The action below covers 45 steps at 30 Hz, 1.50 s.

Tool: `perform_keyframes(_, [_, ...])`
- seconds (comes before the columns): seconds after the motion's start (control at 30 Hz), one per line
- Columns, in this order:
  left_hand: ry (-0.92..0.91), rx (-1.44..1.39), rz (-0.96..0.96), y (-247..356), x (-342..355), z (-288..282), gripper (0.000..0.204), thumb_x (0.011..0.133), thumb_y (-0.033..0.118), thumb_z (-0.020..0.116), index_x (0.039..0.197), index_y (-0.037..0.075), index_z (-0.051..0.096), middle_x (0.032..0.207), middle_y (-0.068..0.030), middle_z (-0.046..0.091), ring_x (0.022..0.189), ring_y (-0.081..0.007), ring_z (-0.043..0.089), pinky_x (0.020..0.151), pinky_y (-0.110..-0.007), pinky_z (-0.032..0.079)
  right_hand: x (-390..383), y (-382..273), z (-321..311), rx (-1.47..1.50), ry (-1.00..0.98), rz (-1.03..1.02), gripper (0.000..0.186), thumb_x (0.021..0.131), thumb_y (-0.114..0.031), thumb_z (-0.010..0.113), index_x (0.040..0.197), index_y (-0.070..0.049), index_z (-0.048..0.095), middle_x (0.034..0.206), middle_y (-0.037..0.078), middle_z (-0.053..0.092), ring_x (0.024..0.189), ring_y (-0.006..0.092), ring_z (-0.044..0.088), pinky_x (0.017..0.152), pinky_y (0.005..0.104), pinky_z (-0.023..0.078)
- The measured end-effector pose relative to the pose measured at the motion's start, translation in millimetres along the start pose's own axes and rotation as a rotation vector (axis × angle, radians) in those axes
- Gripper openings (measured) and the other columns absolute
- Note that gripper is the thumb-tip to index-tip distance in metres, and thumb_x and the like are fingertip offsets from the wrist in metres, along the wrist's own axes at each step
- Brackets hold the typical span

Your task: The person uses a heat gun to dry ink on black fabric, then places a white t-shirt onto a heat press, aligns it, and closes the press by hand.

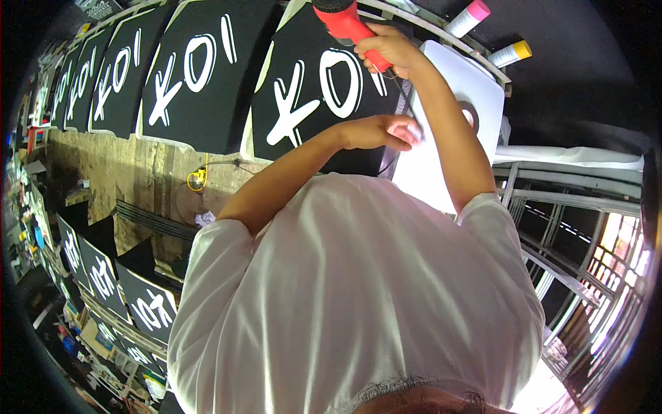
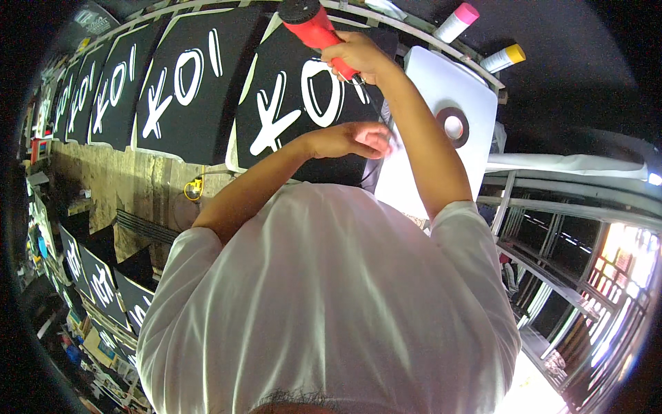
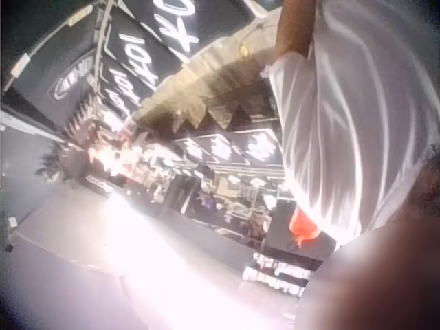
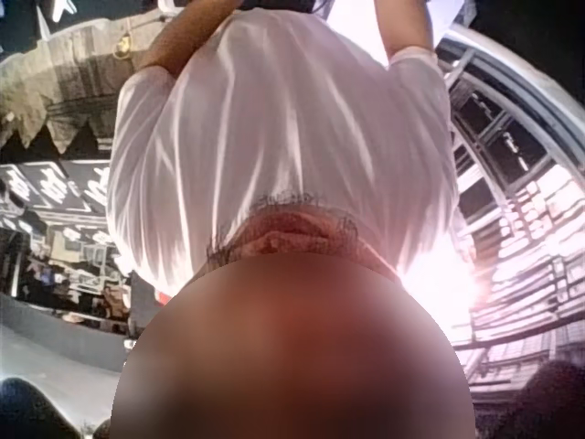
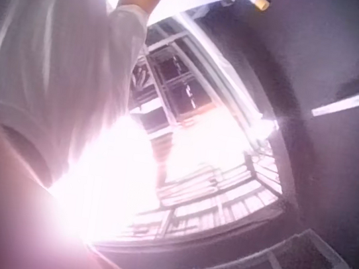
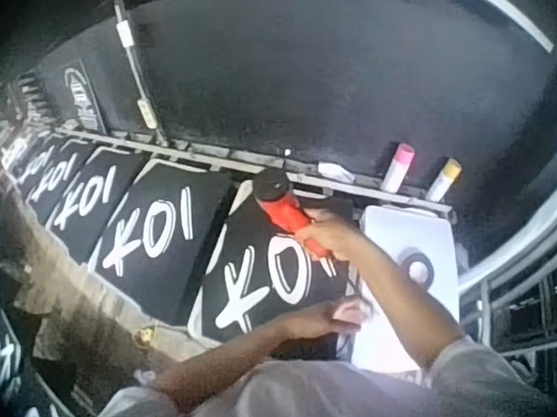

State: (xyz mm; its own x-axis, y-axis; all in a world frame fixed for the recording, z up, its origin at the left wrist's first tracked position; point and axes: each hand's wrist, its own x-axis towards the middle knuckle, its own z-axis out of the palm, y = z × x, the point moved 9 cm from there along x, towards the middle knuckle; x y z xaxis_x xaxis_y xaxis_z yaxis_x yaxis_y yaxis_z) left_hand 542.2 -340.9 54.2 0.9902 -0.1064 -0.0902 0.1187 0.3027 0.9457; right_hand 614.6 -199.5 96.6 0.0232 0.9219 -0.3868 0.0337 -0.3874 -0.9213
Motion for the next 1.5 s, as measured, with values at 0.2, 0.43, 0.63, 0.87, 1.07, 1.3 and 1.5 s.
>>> perform_keyframes(0.2, [0.048, -0.077, -0.088, -31.5, -46.3, -25.5, 0.022, 0.093, 0.027, 0.067, 0.096, 0.006, 0.063, 0.093, -0.0065, 0.07, 0.098, -0.0183, 0.066, 0.095, -0.033, 0.046, 0.1, 34.9, -23.3, 0.287, -0.032, 0.094, 0.02, 0.082, -0.008, 0.069, 0.097, -0.001, 0.057, 0.075, 0.007, 0.058, 0.057, 0.0125, 0.057, 0.049, 0.0297, 0.048])
perform_keyframes(0.43, [0.945, 0.752, -0.349, -81.9, -149.5, -134.3, 0.025, 0.085, 0.018, 0.068, 0.103, 0.003, 0.06, 0.09, -0.0177, 0.067, 0.081, -0.0365, 0.066, 0.077, -0.042, 0.055, -7.9, 37.9, -14.3, 0.415, -0.007, 0.069, 0.024, 0.082, -0.007, 0.066, 0.102, -0.001, 0.056, 0.077, 0.008, 0.059, 0.058, 0.0136, 0.057, 0.05, 0.03, 0.048])
perform_keyframes(0.63, [0.756, 1.382, -0.461, -102.5, -146.2, -111.2, 0.09, 0.081, 0.034, 0.067, 0.153, 0.001, 0.025, 0.159, -0.0225, 0.023, 0.145, -0.0461, 0.02, 0.119, -0.054, 0.021, -7.9, 33.0, -8.9, 0.428, -0.043, 0.05, 0.026, 0.081, -0.007, 0.067, 0.103, -0.001, 0.056, 0.078, 0.008, 0.06, 0.058, 0.0137, 0.057, 0.05, 0.0296, 0.048])
perform_keyframes(0.87, [0.765, 1.309, -0.718, -144.0, -137.9, -111.9, 0.09, 0.096, 0.053, 0.047, 0.156, -0.002, 0.009, 0.164, -0.0202, 0.006, 0.15, -0.045, 0.004, 0.12, -0.055, 0.01, -3.3, 43.3, -4.3, 0.255, 0.018, 0.041, 0.028, 0.084, -0.009, 0.064, 0.11, -0.003, 0.055, 0.079, 0.007, 0.057, 0.057, 0.0116, 0.054, 0.05, 0.0279, 0.046])
perform_keyframes(1.07, [0.792, 1.316, -0.692, -146.6, -137.3, -112.8, 0.09, 0.096, 0.055, 0.046, 0.155, -0.002, 0.01, 0.164, -0.0203, 0.005, 0.149, -0.0456, 0.004, 0.119, -0.057, 0.011, -5.1, 42.1, -4.3, 0.361, 0.004, 0.053, 0.026, 0.08, -0.009, 0.067, 0.102, -0.001, 0.057, 0.076, 0.008, 0.059, 0.059, 0.013, 0.058, 0.05, 0.0278, 0.048])
perform_keyframes(1.3, [0.822, 1.311, -0.73, -144.9, -139.7, -111.8, 0.089, 0.095, 0.052, 0.049, 0.155, -0.003, 0.012, 0.163, -0.0214, 0.006, 0.149, -0.0466, 0.006, 0.116, -0.062, 0.014, -0.9, 50.8, -9.0, 0.291, 0.052, 0.039, 0.025, 0.08, -0.008, 0.065, 0.102, -0.002, 0.057, 0.074, 0.007, 0.06, 0.057, 0.013, 0.057, 0.049, 0.0288, 0.048])
perform_keyframes(1.5, [0.78, 1.287, -0.801, -143.5, -137.4, -112.2, 0.091, 0.094, 0.05, 0.053, 0.155, -0.001, 0.01, 0.164, -0.0214, 0.004, 0.149, -0.0466, 0.004, 0.115, -0.064, 0.015, 3.8, 47.4, -24.3, 0.033, 0.112, -0.131, 0.031, 0.085, -0.008, 0.063, 0.115, -0.002, 0.054, 0.077, 0.008, 0.057, 0.056, 0.0123, 0.054, 0.05, 0.0273, 0.045])
